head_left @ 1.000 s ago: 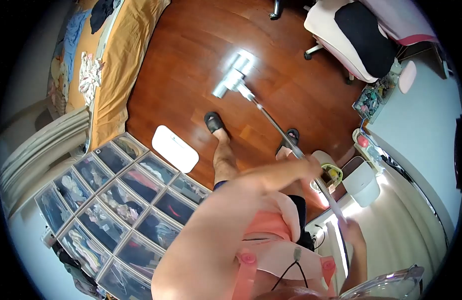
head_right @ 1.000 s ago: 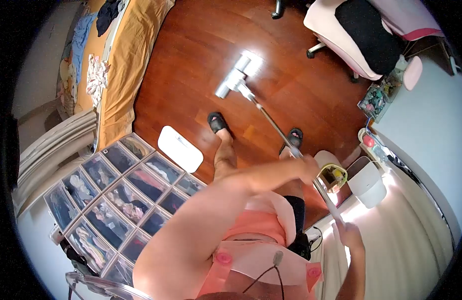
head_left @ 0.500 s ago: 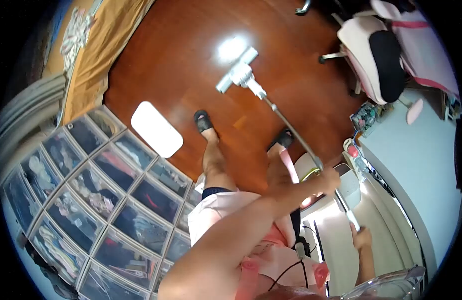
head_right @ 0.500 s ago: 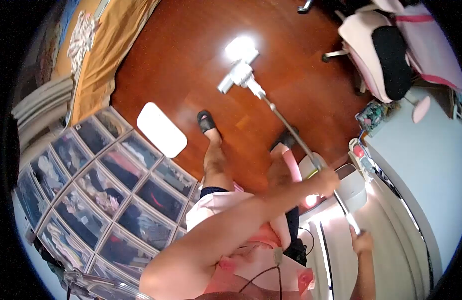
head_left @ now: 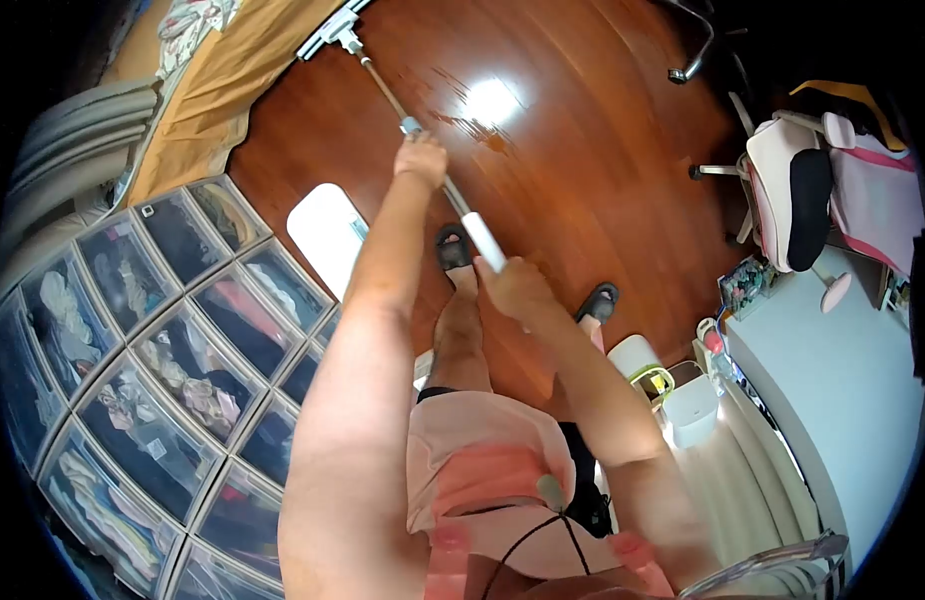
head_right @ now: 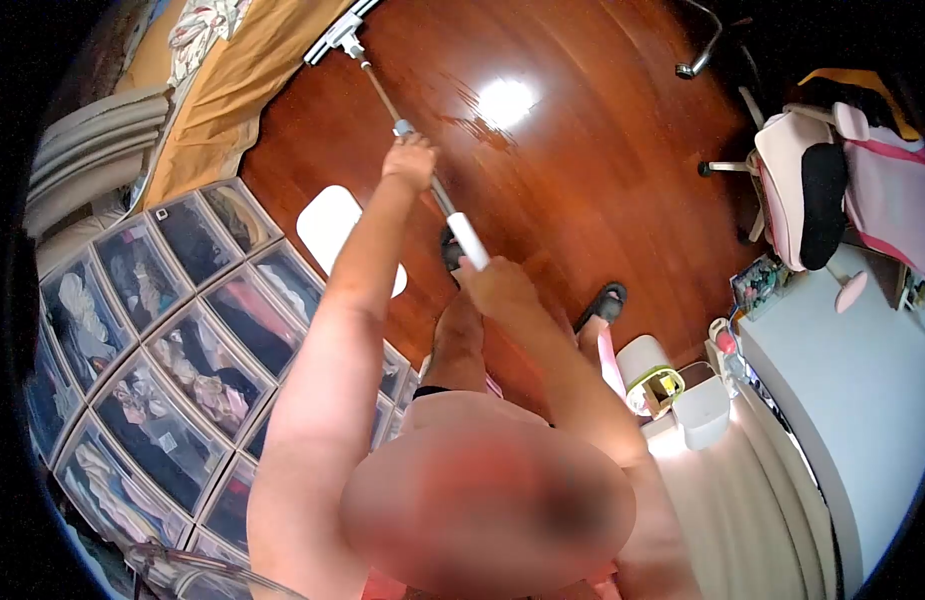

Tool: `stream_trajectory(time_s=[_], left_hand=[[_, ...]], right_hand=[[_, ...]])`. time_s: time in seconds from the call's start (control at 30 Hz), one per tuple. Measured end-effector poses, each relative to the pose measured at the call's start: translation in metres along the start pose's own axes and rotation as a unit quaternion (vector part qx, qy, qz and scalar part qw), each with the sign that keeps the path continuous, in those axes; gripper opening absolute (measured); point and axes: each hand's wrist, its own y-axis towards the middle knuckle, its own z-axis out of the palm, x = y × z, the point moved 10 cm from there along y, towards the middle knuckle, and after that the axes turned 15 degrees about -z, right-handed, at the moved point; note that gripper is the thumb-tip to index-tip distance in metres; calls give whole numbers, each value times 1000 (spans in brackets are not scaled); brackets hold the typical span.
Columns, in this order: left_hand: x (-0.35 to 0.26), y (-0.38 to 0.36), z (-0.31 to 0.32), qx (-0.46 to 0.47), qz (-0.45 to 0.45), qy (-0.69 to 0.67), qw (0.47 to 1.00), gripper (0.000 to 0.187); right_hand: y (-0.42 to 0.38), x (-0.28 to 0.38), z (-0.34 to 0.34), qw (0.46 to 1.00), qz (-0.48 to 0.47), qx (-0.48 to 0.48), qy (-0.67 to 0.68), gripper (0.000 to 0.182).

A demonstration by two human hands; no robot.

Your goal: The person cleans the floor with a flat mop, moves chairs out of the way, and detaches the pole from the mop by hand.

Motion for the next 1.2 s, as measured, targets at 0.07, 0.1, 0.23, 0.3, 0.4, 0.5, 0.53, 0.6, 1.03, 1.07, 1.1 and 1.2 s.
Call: stream_trajectory(time_s=[0.07, 0.1, 0.23, 0.3, 0.4, 0.5, 0.53, 0.6, 1.03, 1.07, 1.1, 1.2], left_hand=[[12, -4, -5, 24, 15, 38, 999, 36], [15, -11, -4, 38, 21, 57, 997, 36], [-54, -53, -1, 47, 34, 83, 995, 34], [-117, -99, -12, 74, 63, 80, 992, 32], [-240, -176, 4, 77, 92, 62, 991, 36], [-385, -289, 9, 161, 241, 12, 957, 35], [-419, -339, -15, 189, 311, 5, 931, 32], [-510, -410, 1, 181, 344, -62, 919, 24], [-616, -572, -46, 173, 479, -268, 817, 32], [-611, -552, -27, 157, 430, -314, 832, 29], [-578, -533, -29, 161, 416, -321, 835, 27], [-484, -452, 12, 156, 349, -300, 874, 24]], right_hand=[[6, 13, 20, 999, -31, -12, -14, 78], [3, 14, 27, 998, -52, -18, -26, 78], [-51, -40, 7, 996, -69, 12, 47, 69], [-86, -98, -4, 996, -67, 38, 41, 63], [-172, -201, -17, 980, -193, 45, 2, 58], [-299, -335, -36, 995, -78, 16, -52, 56], [-340, -375, -36, 996, -53, 32, -60, 56], [-434, -427, -48, 992, 52, 108, -38, 55], [-614, -452, -82, 963, 165, -2, -212, 58], [-592, -440, -78, 963, 166, 11, -210, 57], [-566, -428, -73, 963, 165, 25, -210, 57], [-466, -386, -40, 981, 24, -31, -190, 59]])
